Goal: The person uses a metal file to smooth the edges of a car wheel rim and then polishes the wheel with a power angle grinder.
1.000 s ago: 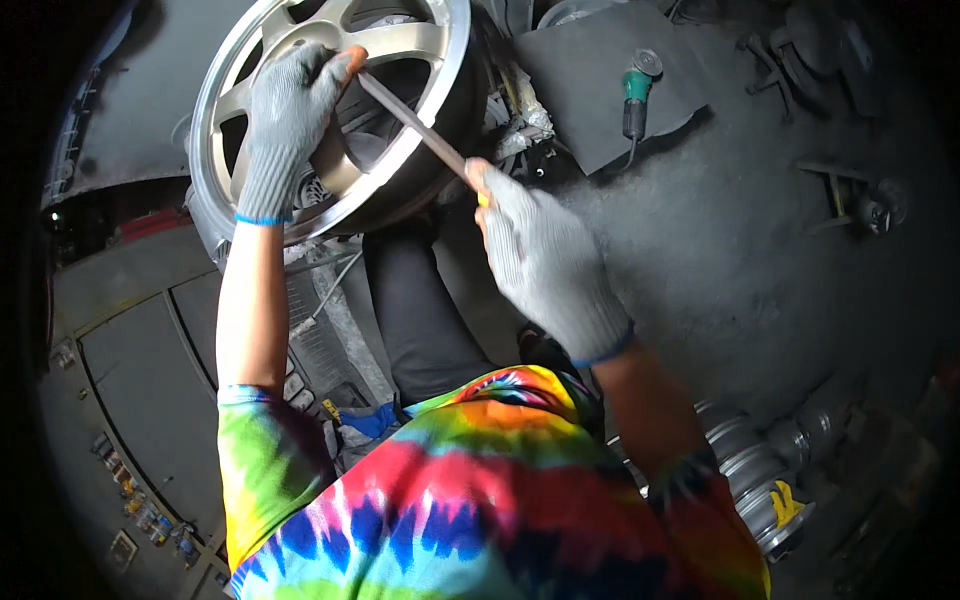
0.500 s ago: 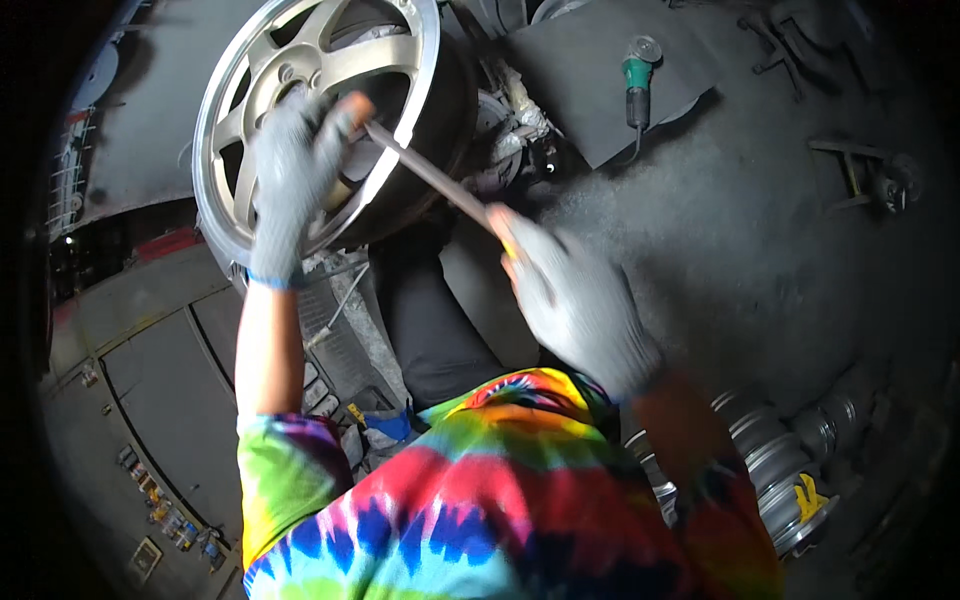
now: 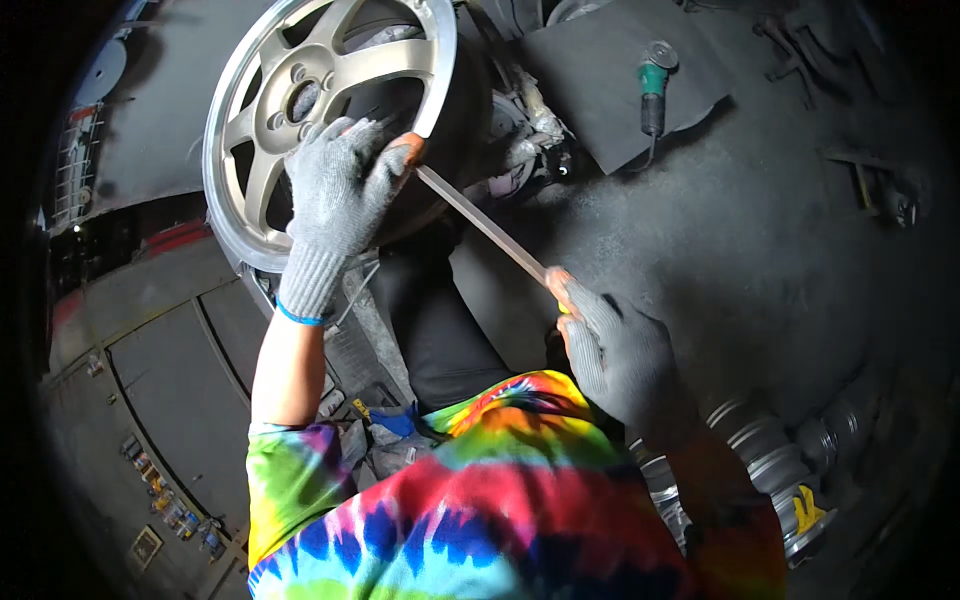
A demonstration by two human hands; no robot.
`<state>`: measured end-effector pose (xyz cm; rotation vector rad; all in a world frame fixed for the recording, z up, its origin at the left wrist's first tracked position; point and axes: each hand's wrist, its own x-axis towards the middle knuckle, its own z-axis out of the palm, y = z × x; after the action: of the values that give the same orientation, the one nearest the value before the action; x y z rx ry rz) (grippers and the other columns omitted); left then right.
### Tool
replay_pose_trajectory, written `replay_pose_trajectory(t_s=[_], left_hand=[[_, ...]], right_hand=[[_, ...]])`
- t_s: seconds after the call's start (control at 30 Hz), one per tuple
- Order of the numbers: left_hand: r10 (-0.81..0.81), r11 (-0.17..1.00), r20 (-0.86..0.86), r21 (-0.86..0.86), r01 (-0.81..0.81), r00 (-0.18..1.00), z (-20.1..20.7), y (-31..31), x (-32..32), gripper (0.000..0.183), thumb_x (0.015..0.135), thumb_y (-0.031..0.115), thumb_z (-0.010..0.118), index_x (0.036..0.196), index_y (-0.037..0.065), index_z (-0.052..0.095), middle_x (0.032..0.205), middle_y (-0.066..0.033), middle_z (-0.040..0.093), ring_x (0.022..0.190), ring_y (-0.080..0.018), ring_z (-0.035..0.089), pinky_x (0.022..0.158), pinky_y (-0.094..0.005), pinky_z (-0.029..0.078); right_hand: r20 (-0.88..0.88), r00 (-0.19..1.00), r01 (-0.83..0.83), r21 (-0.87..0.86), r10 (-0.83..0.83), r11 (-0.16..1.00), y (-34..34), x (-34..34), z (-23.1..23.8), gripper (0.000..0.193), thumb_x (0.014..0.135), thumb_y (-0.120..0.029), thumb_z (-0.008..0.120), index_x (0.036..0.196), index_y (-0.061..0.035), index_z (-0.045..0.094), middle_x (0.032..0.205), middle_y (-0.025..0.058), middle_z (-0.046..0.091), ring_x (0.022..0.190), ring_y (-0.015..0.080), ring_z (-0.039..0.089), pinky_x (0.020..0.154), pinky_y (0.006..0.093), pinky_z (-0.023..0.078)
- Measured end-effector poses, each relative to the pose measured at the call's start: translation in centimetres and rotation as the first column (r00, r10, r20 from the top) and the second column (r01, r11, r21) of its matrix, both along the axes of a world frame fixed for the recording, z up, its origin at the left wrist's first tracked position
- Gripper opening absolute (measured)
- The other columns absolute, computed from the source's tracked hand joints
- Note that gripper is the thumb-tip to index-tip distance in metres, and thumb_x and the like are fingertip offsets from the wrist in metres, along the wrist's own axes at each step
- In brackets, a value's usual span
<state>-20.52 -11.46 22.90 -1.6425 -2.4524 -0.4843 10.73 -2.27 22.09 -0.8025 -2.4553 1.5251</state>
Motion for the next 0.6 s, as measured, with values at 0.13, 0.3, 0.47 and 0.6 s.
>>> replay_pose_trajectory(t_s=[0.13,0.3,0.47,0.6], left_hand=[[0.148,0.986,0.11,0.066,-0.156,0.983,-1.0,-0.2,-5.1,0.045,0.09,0.05,0.07,0.078,0.006,0.071,0.073,-0.0156,0.066,0.07,-0.0328,0.064,0.068,-0.0453,0.05],[0.109,0.992,0.073,0.049,-0.113,0.991,-0.8,-0.8,-4.7,0.046,0.09,0.05,0.07,0.077,0.006,0.071,0.069,-0.0148,0.064,0.068,-0.0325,0.064,0.067,-0.0447,0.049],[0.056,0.998,-0.018,0.024,-0.056,0.998,-0.4,-0.3,-1.7,0.046,0.089,0.05,0.071,0.078,0.006,0.069,0.073,-0.0139,0.065,0.074,-0.033,0.064,0.068,-0.0461,0.049],[0.234,0.968,0.154,0.052,-0.245,0.96,-1.4,-0.1,-6.8,0.049,0.091,0.049,0.07,0.076,0.002,0.069,0.068,-0.0161,0.063,0.066,-0.0315,0.064,0.064,-0.0435,0.048]], right_hand=[[-0.105,0.99,-0.073,0.209,0.097,0.975,1.7,-7.2,-1.2,0.038,0.096,-0.006,0.061,0.134,-0.003,0.062,0.118,0.0194,0.071,0.099,0.0331,0.071,0.085,0.0378,0.056],[-0.046,0.995,-0.079,0.187,0.09,0.979,0.8,-6.0,-0.5,0.039,0.096,-0.009,0.062,0.135,-0.0067,0.061,0.108,0.0196,0.071,0.091,0.0352,0.07,0.079,0.0401,0.057],[-0.067,0.997,-0.034,0.044,0.037,0.998,0.8,-2.2,0.0,0.042,0.098,-0.008,0.062,0.139,-0.01,0.059,0.104,0.0174,0.071,0.088,0.0349,0.071,0.075,0.0398,0.057],[-0.071,0.992,-0.1,0.112,0.109,0.989,2.6,-9.2,-1.0,0.039,0.097,-0.004,0.059,0.136,-0.004,0.061,0.119,0.018,0.07,0.099,0.0293,0.072,0.086,0.0332,0.056]])
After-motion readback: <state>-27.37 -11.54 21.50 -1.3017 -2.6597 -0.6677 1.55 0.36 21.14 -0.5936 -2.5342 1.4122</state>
